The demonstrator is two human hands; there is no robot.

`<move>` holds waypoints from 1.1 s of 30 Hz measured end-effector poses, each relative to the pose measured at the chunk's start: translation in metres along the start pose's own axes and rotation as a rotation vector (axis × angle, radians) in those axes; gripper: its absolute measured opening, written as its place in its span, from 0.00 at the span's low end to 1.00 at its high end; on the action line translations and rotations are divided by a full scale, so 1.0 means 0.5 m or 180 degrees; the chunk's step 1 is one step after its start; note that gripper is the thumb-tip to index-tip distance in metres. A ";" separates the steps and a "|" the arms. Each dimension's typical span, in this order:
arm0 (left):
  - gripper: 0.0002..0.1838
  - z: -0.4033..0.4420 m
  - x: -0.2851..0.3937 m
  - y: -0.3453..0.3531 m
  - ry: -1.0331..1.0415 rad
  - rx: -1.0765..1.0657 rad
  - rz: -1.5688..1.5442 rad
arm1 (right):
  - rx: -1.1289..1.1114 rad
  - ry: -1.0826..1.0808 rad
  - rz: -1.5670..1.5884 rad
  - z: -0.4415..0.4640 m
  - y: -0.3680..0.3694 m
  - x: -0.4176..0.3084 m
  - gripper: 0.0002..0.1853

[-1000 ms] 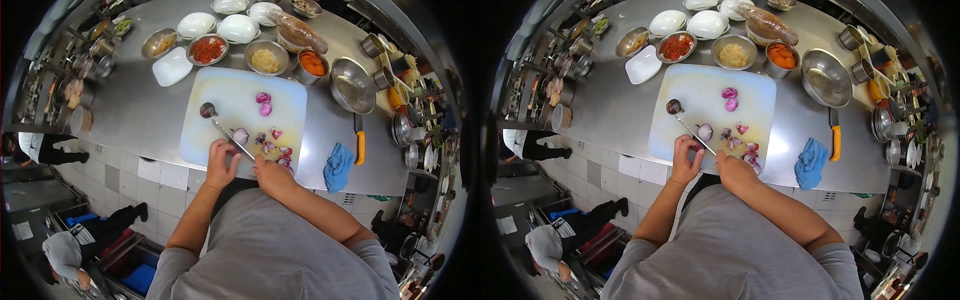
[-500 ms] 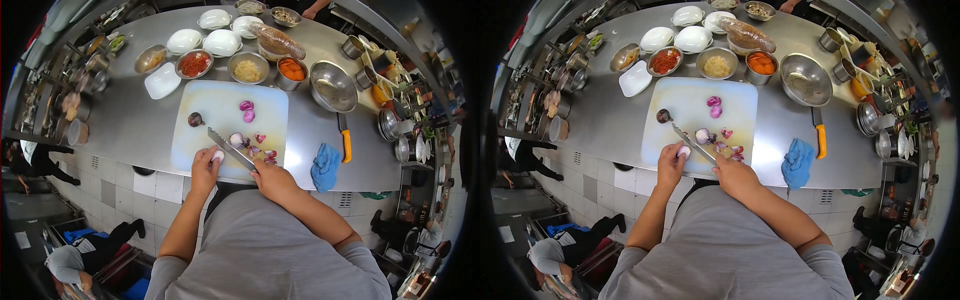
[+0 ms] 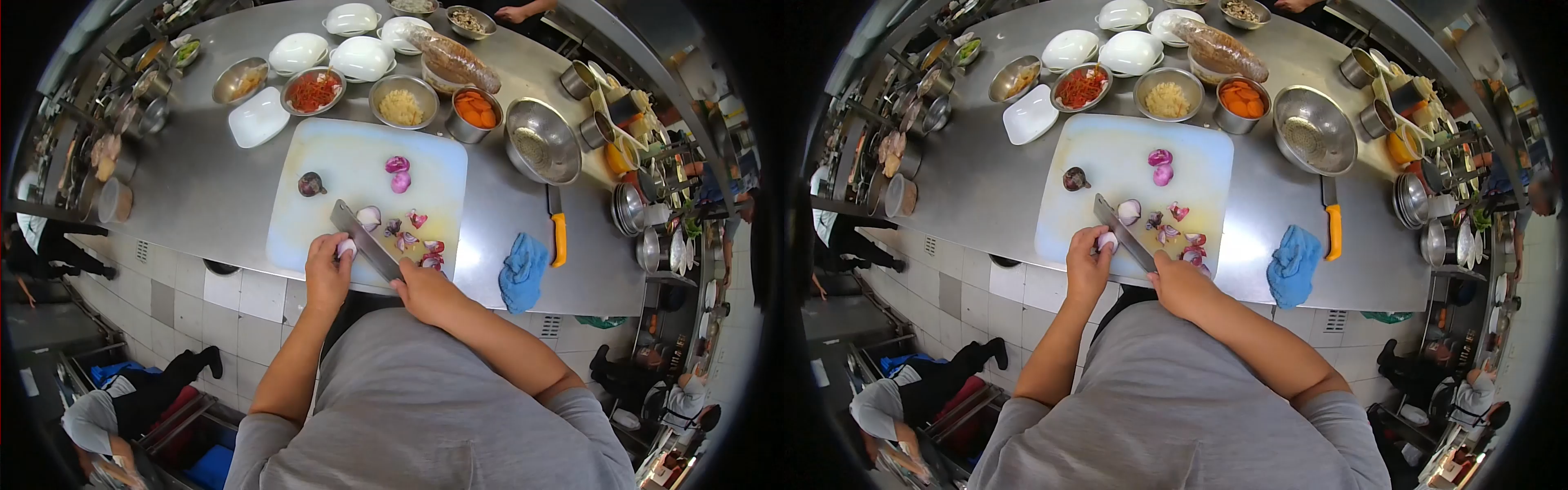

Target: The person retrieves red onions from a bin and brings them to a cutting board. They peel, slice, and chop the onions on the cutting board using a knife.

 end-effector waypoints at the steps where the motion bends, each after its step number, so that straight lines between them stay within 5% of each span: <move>1: 0.17 0.005 0.000 -0.002 0.0095 0.0033 0.0013 | 0.0003 -0.0019 -0.0017 0.005 -0.001 -0.004 0.15; 9: 0.14 0.000 0.022 -0.031 0.0245 0.0262 0.0561 | -0.0011 0.0121 -0.0004 0.013 0.008 0.001 0.17; 12: 0.16 0.018 0.008 -0.062 0.1017 -0.0601 0.0781 | -0.0077 0.0237 -0.0022 0.008 -0.003 -0.004 0.18; 18: 0.16 0.021 0.032 -0.113 0.0660 -0.1456 0.1527 | -0.0112 0.0282 -0.0010 0.005 -0.004 -0.011 0.19; 25: 0.20 0.014 -0.034 -0.117 -0.0474 -0.0464 0.0477 | -0.0080 0.0215 -0.0149 0.001 -0.024 -0.046 0.18; 33: 0.18 -0.002 -0.032 -0.088 -0.0264 -0.0203 0.0528 | -0.0140 0.0130 -0.0458 -0.042 -0.065 -0.111 0.15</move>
Point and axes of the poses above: each hand's wrist, its own z-axis towards the middle knuckle, its own y-axis out of the palm, x = y × z, the point moved 2 cm from there along z, towards the middle knuckle, and after that the axes turned 5 degrees about -x, right-handed, at the moved point
